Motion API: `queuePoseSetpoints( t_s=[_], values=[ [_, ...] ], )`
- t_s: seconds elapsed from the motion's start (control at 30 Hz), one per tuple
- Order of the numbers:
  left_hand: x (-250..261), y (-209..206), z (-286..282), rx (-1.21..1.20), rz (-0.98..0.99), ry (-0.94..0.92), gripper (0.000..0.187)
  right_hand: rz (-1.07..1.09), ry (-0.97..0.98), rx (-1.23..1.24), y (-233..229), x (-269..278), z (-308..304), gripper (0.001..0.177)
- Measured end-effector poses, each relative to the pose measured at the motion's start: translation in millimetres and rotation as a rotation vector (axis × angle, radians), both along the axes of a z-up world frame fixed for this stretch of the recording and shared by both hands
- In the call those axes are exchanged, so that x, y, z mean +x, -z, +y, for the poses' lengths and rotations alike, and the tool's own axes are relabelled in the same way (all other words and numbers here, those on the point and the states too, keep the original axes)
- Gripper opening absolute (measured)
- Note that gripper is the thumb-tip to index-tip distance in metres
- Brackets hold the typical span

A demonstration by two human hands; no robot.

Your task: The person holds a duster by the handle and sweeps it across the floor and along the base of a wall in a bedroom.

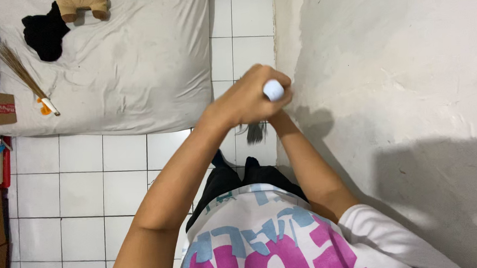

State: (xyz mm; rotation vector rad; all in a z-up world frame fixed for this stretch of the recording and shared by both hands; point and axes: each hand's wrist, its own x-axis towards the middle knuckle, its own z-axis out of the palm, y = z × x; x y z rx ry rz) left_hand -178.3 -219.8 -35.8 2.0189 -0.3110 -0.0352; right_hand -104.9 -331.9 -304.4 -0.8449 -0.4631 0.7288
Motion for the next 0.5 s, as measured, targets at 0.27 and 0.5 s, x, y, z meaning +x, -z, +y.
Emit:
queuePoseSetpoints(
  t_s=[0.27,0.5],
  values=[
    [-23.7,69.3,-41.3,0.177,-0.128,0.159,0.01,-0.927,0.597,-0.362,56.3,-8.9,-36.8,0.033],
    [27.6,16.2,-6.0,0.082,-0.027,0.111,0.033,-0.834,0.483,-0.322,-0.6,11.3,-16.6,0.035]
  ],
)
